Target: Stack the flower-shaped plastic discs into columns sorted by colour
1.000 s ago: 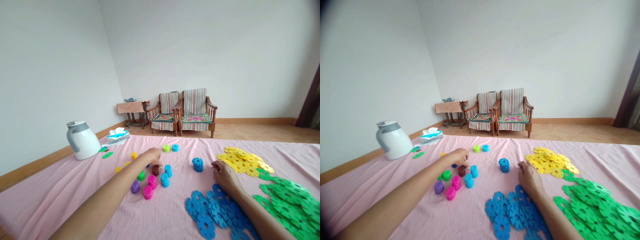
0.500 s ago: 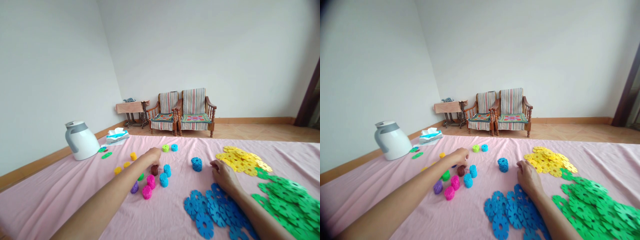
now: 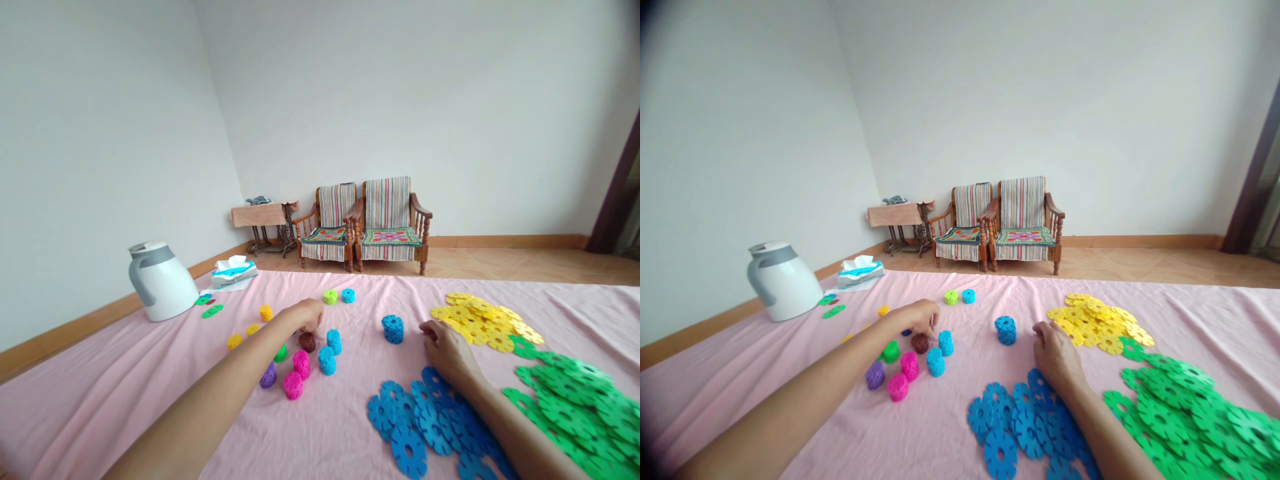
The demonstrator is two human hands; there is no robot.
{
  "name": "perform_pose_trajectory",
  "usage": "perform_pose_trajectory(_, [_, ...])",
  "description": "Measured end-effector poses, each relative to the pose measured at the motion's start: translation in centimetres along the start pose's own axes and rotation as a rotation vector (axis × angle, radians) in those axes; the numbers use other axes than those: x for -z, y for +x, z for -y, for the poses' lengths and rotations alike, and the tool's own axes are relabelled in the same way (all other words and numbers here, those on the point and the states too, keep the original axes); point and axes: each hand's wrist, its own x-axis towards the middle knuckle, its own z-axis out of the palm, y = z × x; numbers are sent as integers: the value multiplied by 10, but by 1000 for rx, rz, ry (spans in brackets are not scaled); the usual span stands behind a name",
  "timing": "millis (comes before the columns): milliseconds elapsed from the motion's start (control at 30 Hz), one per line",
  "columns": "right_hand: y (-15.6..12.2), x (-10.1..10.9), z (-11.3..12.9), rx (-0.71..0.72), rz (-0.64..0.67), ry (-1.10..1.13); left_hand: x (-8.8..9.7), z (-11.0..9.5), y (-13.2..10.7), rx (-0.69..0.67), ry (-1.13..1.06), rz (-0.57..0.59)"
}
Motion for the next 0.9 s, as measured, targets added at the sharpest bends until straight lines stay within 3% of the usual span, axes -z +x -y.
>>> perform_pose_trajectory(133, [0,0,0,-11,12,-4,0,-3,2,61,118,108])
perform_pose_trajectory(367, [0,0,0,-11,0,12,3,-7,4,83,209,172])
perform_pose_trajectory(733, [-3,1,5,8,-53,-15,-6,-6,14,119,188,91])
perform_pose_trajectory(900, [-2,1,3,6,-25,-15,0,-2,10,73,151,45])
